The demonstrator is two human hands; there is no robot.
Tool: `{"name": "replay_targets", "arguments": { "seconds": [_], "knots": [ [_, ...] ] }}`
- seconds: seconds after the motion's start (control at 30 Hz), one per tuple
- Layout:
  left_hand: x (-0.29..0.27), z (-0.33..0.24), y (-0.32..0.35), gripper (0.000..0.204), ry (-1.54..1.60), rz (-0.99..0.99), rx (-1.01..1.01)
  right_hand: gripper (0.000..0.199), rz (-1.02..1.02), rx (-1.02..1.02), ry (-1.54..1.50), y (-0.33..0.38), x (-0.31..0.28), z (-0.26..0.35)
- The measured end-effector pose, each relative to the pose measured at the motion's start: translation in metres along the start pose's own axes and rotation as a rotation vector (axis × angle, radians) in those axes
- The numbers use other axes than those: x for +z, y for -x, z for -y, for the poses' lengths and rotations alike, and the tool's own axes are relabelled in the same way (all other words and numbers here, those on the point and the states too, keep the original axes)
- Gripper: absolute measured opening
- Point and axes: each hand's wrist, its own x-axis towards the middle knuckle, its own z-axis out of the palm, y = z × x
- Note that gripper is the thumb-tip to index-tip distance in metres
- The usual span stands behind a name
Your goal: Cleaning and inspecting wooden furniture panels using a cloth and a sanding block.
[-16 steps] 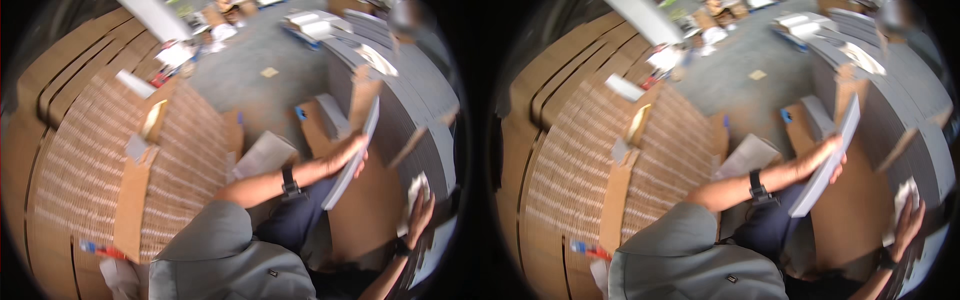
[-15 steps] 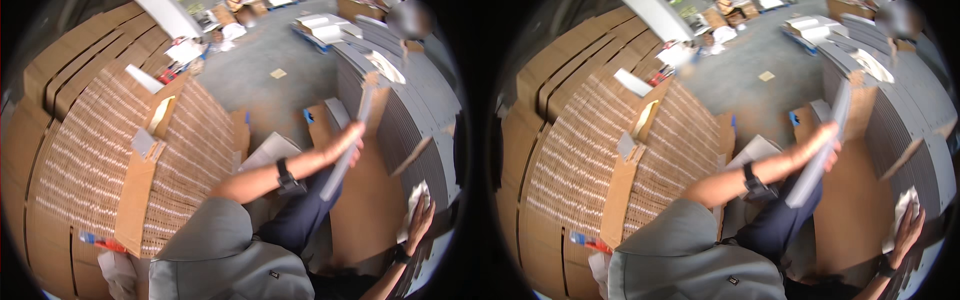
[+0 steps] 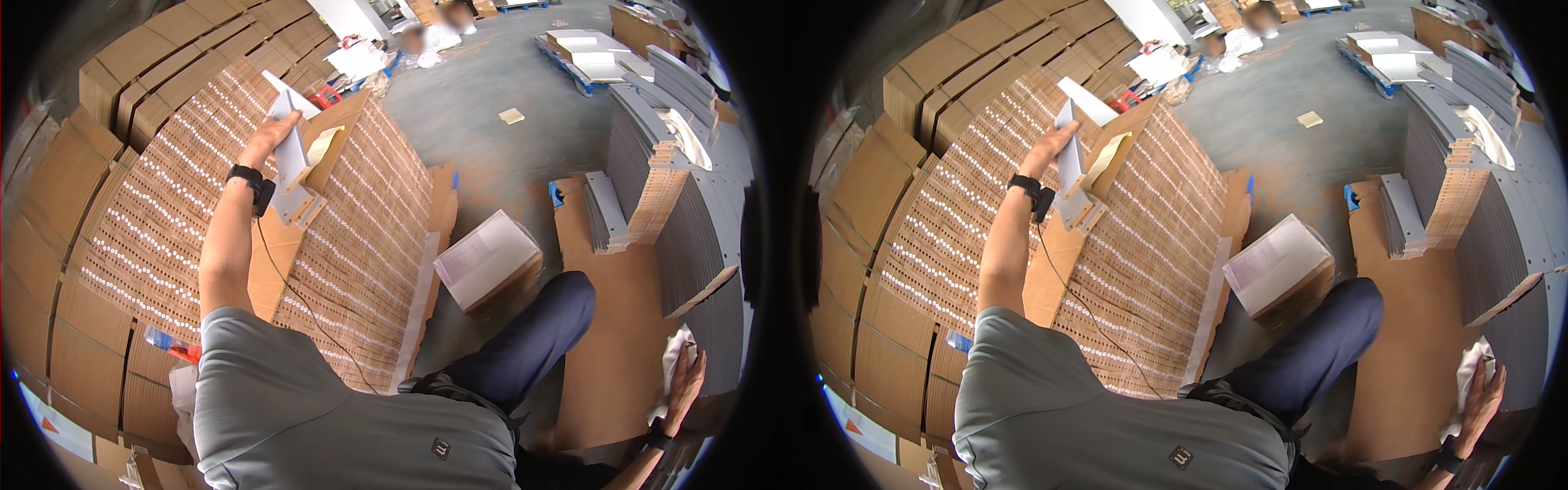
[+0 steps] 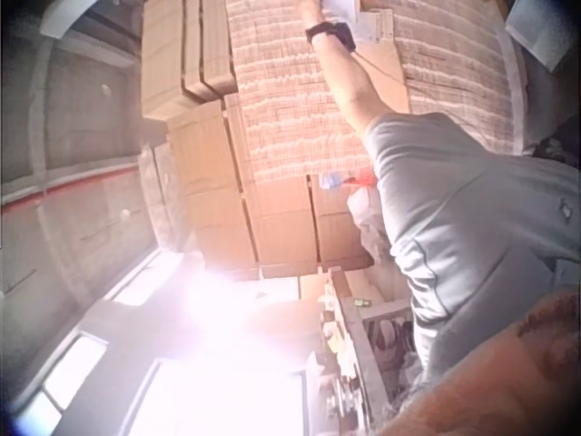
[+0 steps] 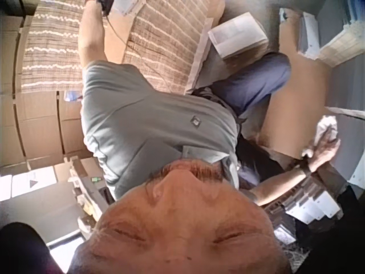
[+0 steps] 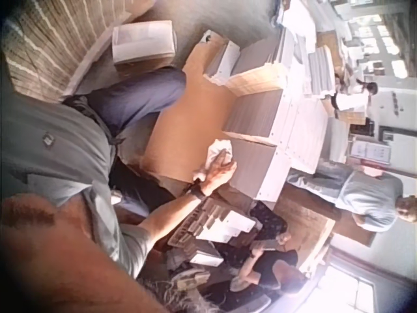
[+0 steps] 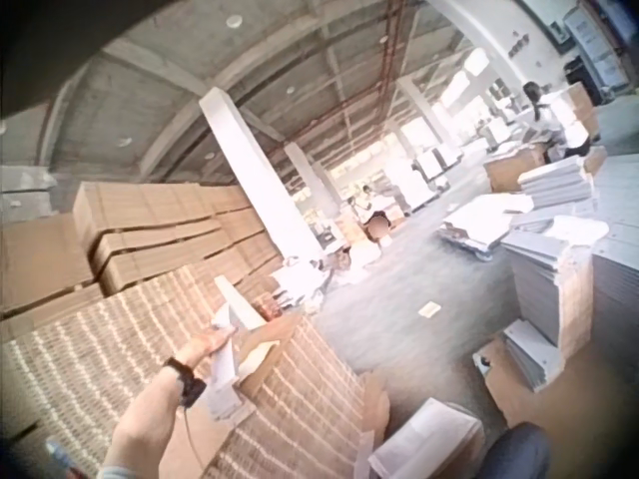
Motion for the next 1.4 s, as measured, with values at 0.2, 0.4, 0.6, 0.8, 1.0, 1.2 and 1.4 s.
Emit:
{"name": "replay_targets", "arguments": {
  "seconds": [0.2,0.4,0.6,0.8,1.0,1.2,1.4],
  "knots": [
    [0.006,0.094,0.001,0.08,0.021,0.173,-0.298,0.065,0.013,-0.053,0.013,-0.009,0.013,0.004],
    [-0.052,0.162,-0.018,0.067,-0.318,0.164,0.187,0.061,0.011,-0.054,-0.134,-0.018,0.044,0.004],
    [0.043,-0.114,0.15,0.061,0.044,-0.012,0.672,0.044,-0.018,-0.041,-0.112,0.012,-0.01,0.057],
    [0.293,-0.255,0.274,0.058,0.67,1.085,0.62,0.033,-0.003,-0.075,-0.088,0.024,-0.025,0.071],
    [0.587,-0.327,0.232,0.105,0.809,1.196,0.096,0.029,0.057,-0.038,-0.07,0.017,-0.015,0.073],
    [0.678,-0.405,0.277,0.116,0.751,1.118,-0.004,0.027,0.048,-0.007,-0.084,0.014,-0.025,0.084],
    [0.699,-0.427,0.314,0.051,0.801,0.73,-0.04,0.03,0.098,0.023,-0.028,0.014,-0.016,0.067]
  ]
}}
